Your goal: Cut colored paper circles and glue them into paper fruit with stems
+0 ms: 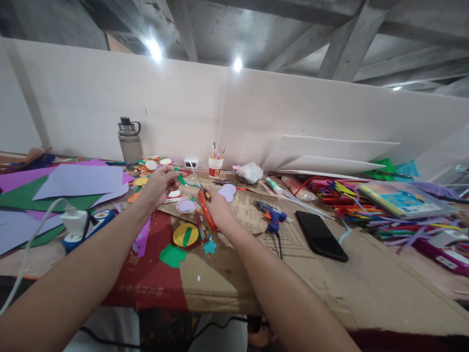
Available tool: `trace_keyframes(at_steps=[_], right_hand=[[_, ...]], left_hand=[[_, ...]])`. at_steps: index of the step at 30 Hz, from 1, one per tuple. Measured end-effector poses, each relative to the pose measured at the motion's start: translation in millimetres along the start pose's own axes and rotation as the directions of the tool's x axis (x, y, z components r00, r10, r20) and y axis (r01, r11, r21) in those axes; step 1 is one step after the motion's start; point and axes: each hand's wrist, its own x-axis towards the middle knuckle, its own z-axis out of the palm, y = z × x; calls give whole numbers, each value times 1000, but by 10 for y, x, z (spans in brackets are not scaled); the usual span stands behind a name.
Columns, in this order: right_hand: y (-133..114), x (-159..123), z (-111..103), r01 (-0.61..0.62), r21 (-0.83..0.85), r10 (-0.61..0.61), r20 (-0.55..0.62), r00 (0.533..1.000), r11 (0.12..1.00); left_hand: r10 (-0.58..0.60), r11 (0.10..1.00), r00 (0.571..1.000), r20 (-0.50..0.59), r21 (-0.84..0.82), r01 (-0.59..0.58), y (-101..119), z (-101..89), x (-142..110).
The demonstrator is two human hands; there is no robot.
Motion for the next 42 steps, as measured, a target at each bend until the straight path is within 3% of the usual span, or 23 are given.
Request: trace_keyframes(at_steps=[3,6,11,16,20,22,24,25,27,29,30,32,36,40,42], right_hand=[[16,8,-30,-38,-214,22,-75,997,976],[28,-6,-50,-101,-402,78,-74,994,910],[-9,-46,-103,-182,-712,207,-53,977,678],[-36,-50,-151,-203,-798,270,-52,961,568],[-13,-48,-184,-173,-817,296,-2,955,550],[-4,-47,-200,-131,-833,268,22,963,538],[-9,-41,-208,-77,-825,163,18,986,560],[-19,-34,-208,-45,-788,87,11,996,614],[-53,-18,-195,30,-591,-56,-26,998,806],[-97,-1,-174,107,-251,-131,-82,988,962],[-117,7,-163,131,-84,-140,-110,984,988],[-143,21,-146,136,175,-111,-149,983,975],[-129,46,-116,66,488,17,-164,986,870],[-91,60,-76,10,704,75,-91,993,711],[-83,66,-79,-17,747,104,-70,992,665]], left_hand=[[-16,999,995,97,-27,18,-9,-13,1],[-45,998,981,186,-24,50,-16,-25,-1],[-68,998,974,216,3,69,-35,-22,-6],[-93,995,986,141,-6,95,-85,-27,19],[-121,992,989,80,-22,123,-96,-31,24],[-146,988,986,81,-45,150,-84,-22,8],[-171,981,981,94,-79,178,-71,1,-16],[-181,977,978,102,-93,190,-69,18,-31],[-201,972,972,124,-100,214,-75,65,-62],[-221,967,964,144,-94,236,-97,122,-94],[-230,965,961,151,-89,245,-112,152,-111],[-244,963,956,162,-77,258,-143,210,-145],[-267,959,944,196,-38,280,-191,299,-212],[-271,961,928,256,22,274,-210,306,-230],[-265,962,919,292,149,230,-206,244,-188]])
